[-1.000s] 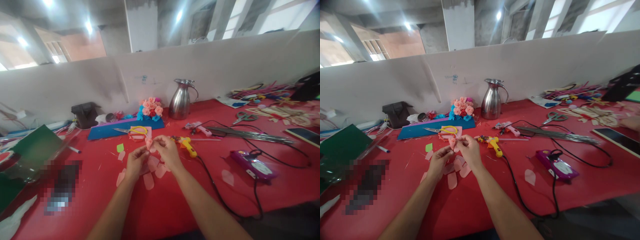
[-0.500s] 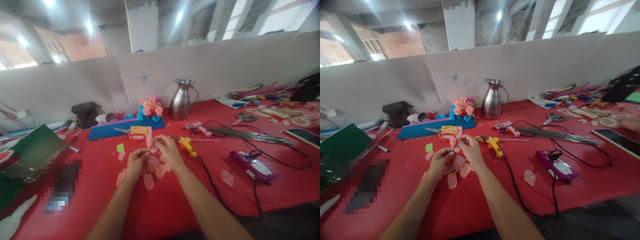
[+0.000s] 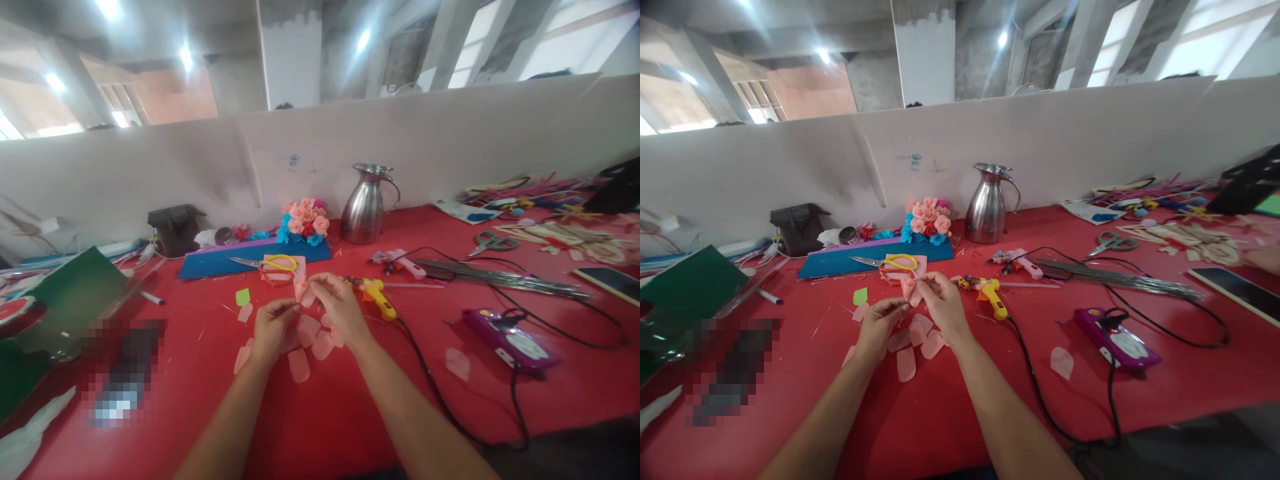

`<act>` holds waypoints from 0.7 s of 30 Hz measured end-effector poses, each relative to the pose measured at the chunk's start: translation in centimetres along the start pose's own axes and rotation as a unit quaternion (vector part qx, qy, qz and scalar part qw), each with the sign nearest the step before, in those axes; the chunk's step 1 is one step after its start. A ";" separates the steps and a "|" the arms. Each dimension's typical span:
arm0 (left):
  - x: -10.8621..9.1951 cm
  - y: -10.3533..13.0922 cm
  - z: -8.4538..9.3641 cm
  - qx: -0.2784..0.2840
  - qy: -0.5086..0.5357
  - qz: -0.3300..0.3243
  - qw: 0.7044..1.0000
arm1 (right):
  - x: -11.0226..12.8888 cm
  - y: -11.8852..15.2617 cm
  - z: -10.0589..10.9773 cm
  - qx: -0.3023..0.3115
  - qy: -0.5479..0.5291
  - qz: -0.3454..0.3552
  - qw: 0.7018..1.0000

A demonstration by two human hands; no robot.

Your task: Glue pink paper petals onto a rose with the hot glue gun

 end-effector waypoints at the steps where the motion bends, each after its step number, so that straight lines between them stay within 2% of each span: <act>1: 0.0 -0.1 0.1 -0.006 -0.001 -0.001 1.000 | 0.0 0.0 0.0 -0.003 0.005 -0.002 1.000; 9: -0.4 -0.4 1.0 -0.041 -0.026 -0.044 0.998 | -0.7 0.3 0.2 -0.021 0.008 -0.030 0.999; 16: -0.2 -0.5 1.5 -0.066 -0.028 -0.049 0.996 | -0.2 0.1 0.6 -0.029 0.024 0.015 0.999; 21: -0.1 -0.6 1.4 -0.065 -0.008 -0.052 0.996 | -1.0 0.0 0.1 -0.009 0.009 -0.006 1.000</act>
Point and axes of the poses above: each hand's wrist, its own y-axis away from the middle knuckle, its own z-axis out of the back of the hand, x = y × z, the point moved 9 cm from there along -y, towards the middle knuckle, and after that the axes turned 6 degrees about -x, right-handed, at the moved point
